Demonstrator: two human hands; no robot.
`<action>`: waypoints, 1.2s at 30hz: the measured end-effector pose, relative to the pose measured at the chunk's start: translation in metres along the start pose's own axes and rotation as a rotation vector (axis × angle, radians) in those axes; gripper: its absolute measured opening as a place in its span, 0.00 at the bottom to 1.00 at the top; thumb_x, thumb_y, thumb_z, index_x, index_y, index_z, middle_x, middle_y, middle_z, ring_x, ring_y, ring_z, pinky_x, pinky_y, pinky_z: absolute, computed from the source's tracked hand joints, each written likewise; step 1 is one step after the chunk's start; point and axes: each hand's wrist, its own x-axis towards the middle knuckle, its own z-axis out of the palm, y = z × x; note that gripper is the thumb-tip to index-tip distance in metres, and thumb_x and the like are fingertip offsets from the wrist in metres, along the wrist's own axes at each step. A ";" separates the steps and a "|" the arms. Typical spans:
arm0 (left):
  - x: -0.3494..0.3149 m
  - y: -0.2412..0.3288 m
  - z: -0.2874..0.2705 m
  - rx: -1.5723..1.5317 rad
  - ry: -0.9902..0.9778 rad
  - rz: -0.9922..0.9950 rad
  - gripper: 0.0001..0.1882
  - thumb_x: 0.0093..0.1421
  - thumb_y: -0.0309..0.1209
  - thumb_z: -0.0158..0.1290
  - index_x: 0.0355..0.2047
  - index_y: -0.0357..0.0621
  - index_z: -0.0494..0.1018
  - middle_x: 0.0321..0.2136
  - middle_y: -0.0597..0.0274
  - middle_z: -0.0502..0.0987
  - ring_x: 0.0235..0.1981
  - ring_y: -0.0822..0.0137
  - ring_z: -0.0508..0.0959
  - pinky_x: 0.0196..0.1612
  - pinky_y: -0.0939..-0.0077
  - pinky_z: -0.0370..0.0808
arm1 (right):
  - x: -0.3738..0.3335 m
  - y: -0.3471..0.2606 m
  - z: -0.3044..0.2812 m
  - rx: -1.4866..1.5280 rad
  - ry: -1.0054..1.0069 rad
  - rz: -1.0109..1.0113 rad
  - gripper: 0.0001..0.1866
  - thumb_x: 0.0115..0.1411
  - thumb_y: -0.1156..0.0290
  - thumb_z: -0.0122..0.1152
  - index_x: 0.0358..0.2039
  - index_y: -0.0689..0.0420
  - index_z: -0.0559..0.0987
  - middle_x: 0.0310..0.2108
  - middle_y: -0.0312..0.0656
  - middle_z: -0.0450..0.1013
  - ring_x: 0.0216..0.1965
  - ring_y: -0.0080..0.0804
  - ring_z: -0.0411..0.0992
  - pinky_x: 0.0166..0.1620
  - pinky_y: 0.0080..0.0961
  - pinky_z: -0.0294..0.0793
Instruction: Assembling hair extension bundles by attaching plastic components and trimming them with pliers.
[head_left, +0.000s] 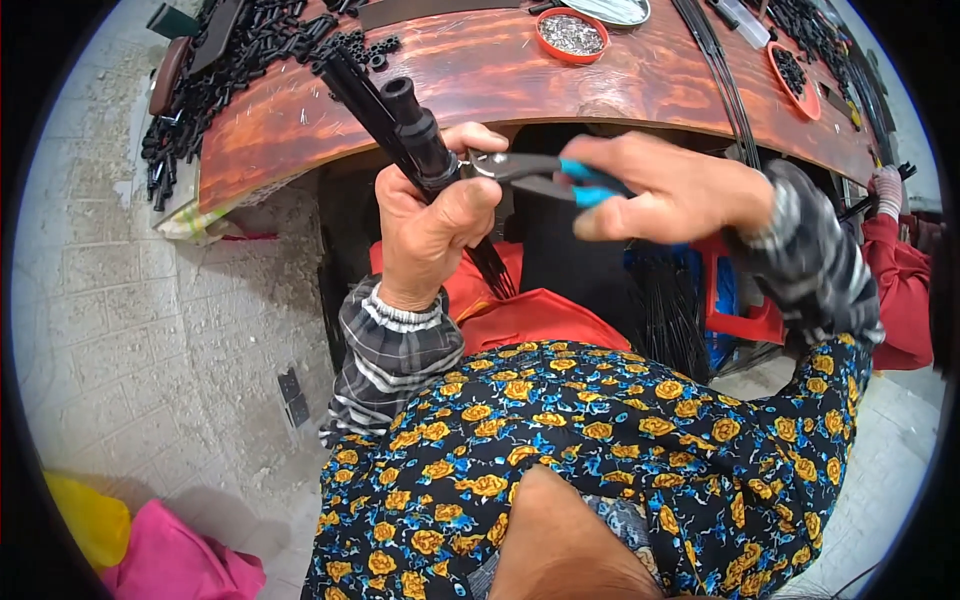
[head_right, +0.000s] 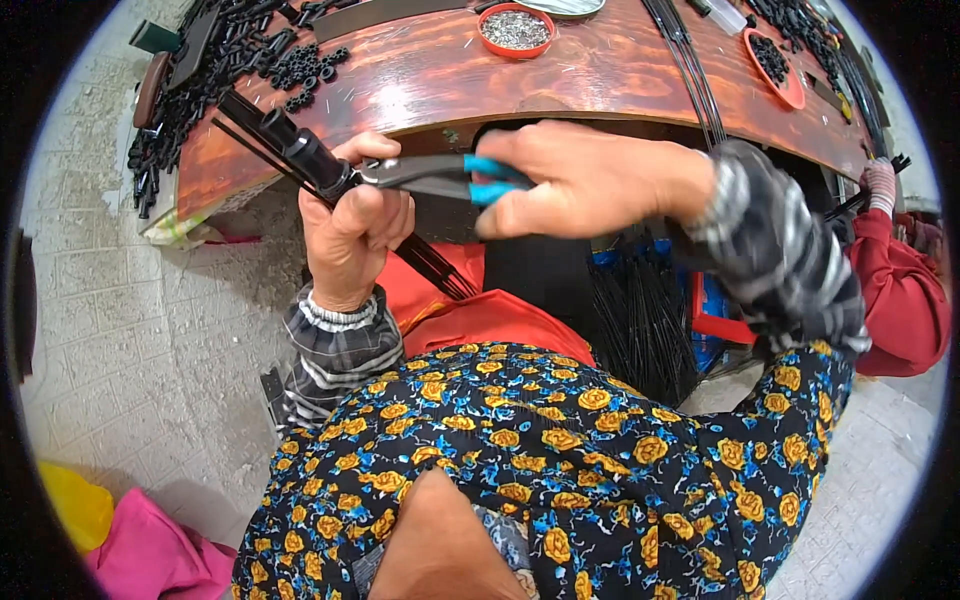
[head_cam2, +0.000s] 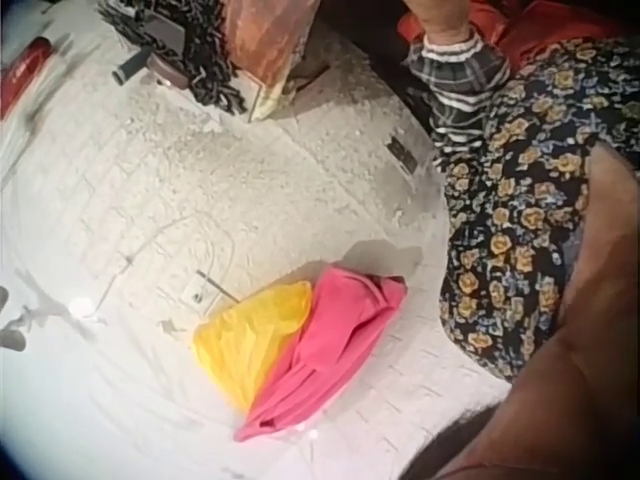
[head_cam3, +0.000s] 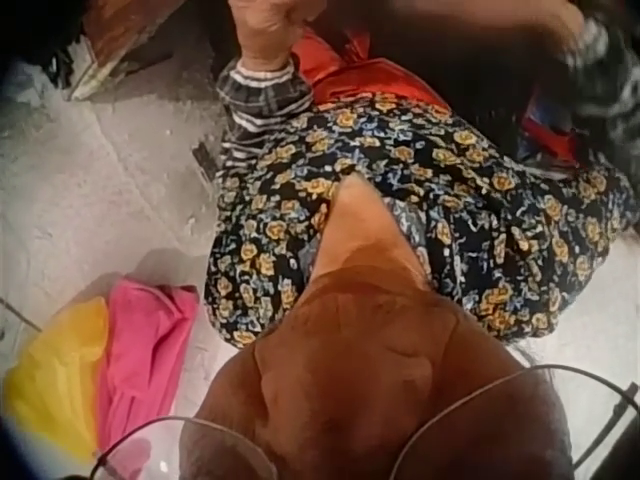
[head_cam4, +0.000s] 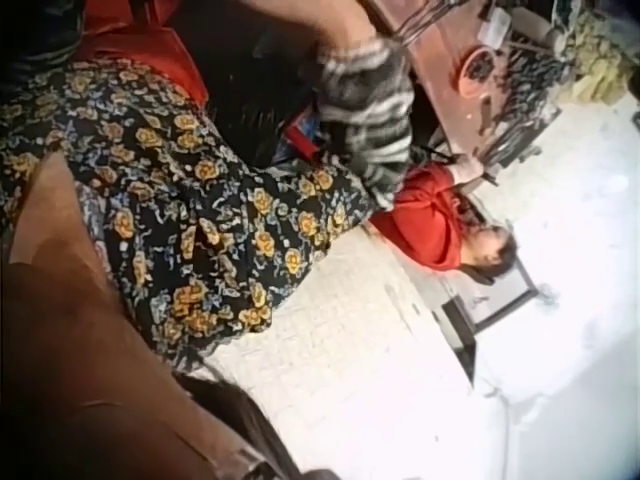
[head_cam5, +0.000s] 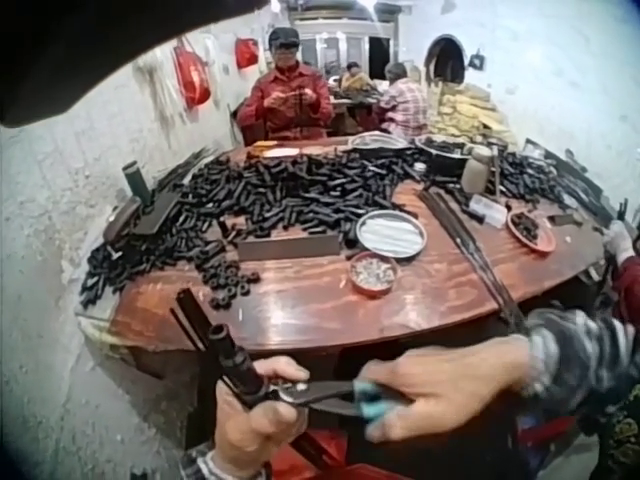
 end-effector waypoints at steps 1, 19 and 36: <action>0.000 0.004 -0.001 0.019 0.046 -0.020 0.22 0.53 0.30 0.62 0.44 0.29 0.71 0.14 0.71 0.67 0.12 0.82 0.60 0.15 0.84 0.53 | -0.004 -0.009 0.003 -0.385 0.271 -0.116 0.23 0.49 0.69 0.56 0.46 0.65 0.69 0.32 0.50 0.70 0.35 0.46 0.71 0.38 0.37 0.69; 0.004 0.001 -0.001 -0.045 -0.042 -0.046 0.29 0.49 0.28 0.63 0.51 0.31 0.69 0.18 0.70 0.70 0.14 0.82 0.63 0.17 0.86 0.57 | -0.008 -0.012 -0.012 -0.300 0.263 -0.023 0.21 0.55 0.63 0.63 0.45 0.63 0.72 0.26 0.43 0.73 0.25 0.35 0.72 0.28 0.28 0.70; 0.008 0.001 -0.001 -0.048 0.003 -0.095 0.52 0.54 0.74 0.27 0.47 0.31 0.70 0.09 0.71 0.60 0.10 0.78 0.57 0.14 0.82 0.54 | 0.010 0.009 -0.003 0.360 -0.212 0.067 0.14 0.48 0.77 0.57 0.37 0.62 0.72 0.21 0.37 0.67 0.23 0.25 0.64 0.27 0.21 0.64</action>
